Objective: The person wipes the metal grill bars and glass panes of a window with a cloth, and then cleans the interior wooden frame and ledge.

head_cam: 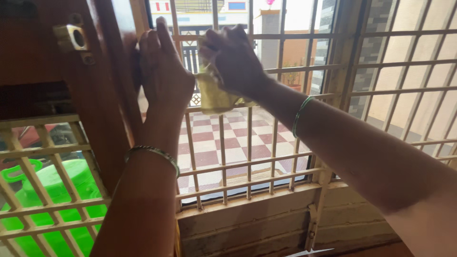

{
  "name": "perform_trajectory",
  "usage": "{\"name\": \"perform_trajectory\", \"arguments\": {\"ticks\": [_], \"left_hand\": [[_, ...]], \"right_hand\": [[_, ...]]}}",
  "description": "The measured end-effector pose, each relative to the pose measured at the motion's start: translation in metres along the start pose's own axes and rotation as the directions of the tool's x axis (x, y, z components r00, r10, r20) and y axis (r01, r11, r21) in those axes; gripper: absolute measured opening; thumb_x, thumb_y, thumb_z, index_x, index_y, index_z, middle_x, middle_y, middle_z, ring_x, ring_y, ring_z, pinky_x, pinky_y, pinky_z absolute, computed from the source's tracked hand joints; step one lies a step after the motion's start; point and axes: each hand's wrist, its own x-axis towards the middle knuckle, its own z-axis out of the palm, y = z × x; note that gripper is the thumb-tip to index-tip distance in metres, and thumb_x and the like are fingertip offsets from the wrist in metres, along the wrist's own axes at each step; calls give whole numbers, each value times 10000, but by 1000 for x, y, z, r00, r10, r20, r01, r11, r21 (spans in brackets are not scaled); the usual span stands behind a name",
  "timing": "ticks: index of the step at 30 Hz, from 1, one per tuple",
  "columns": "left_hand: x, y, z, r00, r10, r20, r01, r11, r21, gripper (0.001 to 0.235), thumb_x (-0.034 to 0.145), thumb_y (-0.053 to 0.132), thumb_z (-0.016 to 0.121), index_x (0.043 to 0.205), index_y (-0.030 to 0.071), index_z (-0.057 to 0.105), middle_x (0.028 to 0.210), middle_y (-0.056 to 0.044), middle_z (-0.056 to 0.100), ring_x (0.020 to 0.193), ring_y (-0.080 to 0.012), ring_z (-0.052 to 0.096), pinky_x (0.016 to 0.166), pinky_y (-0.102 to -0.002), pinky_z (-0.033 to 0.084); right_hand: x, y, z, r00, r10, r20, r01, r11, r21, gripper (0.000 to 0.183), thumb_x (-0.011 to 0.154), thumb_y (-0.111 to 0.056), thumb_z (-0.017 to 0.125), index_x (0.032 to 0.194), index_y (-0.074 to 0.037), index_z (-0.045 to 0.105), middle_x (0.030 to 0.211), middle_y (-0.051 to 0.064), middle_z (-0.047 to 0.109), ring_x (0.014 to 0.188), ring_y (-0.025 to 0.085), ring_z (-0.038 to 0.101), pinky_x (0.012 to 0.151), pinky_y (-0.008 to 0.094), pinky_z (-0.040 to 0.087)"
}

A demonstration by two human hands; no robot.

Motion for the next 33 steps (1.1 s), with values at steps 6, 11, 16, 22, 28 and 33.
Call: {"name": "perform_trajectory", "arguments": {"ticks": [6,11,16,22,28,33], "left_hand": [[-9,-5,7,998,-26,-54,10,957,-290,613,1044,-15,437,1626,-40,246,1650,-325,315,1590,-444,249,1341,-486,232],[-37,-7,1,999,-31,-7,27,933,-359,750,930,-65,400,1638,-53,153,1693,-317,204,1609,-443,178,1347,-478,190],[-45,0,-6,997,17,-81,-47,925,-378,774,934,-38,452,1632,-70,118,1685,-310,217,1604,-460,218,1348,-477,235],[-52,12,-6,979,-185,90,205,911,-357,493,1084,82,452,1563,17,356,1538,-221,437,1468,-366,493,1258,-444,409],[-63,-1,14,996,-1,89,2,1000,-21,533,1081,358,587,1465,14,456,1242,-187,577,1307,-454,408,1091,-570,304],[-60,-6,24,994,84,-68,-73,985,155,558,1068,396,589,1430,-13,476,1259,-201,561,1237,-394,461,1119,-522,336]], "right_hand": [[23,-28,23,995,65,-70,-40,950,311,409,977,-116,650,1384,-112,617,1319,56,571,1208,270,560,1093,430,485],[15,-39,26,996,45,-83,-15,947,322,367,960,-88,626,1321,-135,671,1358,65,561,1280,255,546,1060,375,526],[10,-41,21,978,141,155,-168,969,178,207,1044,-140,610,1230,-111,697,1312,86,551,1222,234,584,1046,409,528],[18,-39,28,990,-43,-132,78,957,278,183,954,-167,640,1107,-99,714,1241,107,574,1158,303,586,961,370,541],[-11,-21,18,1000,-8,-9,12,864,504,257,1058,-139,603,1285,-73,705,1347,91,609,1185,268,605,1002,373,549],[-9,-10,-7,996,-60,-60,65,994,90,177,846,-237,703,972,-114,690,1175,72,666,1092,283,643,902,408,566]]}}
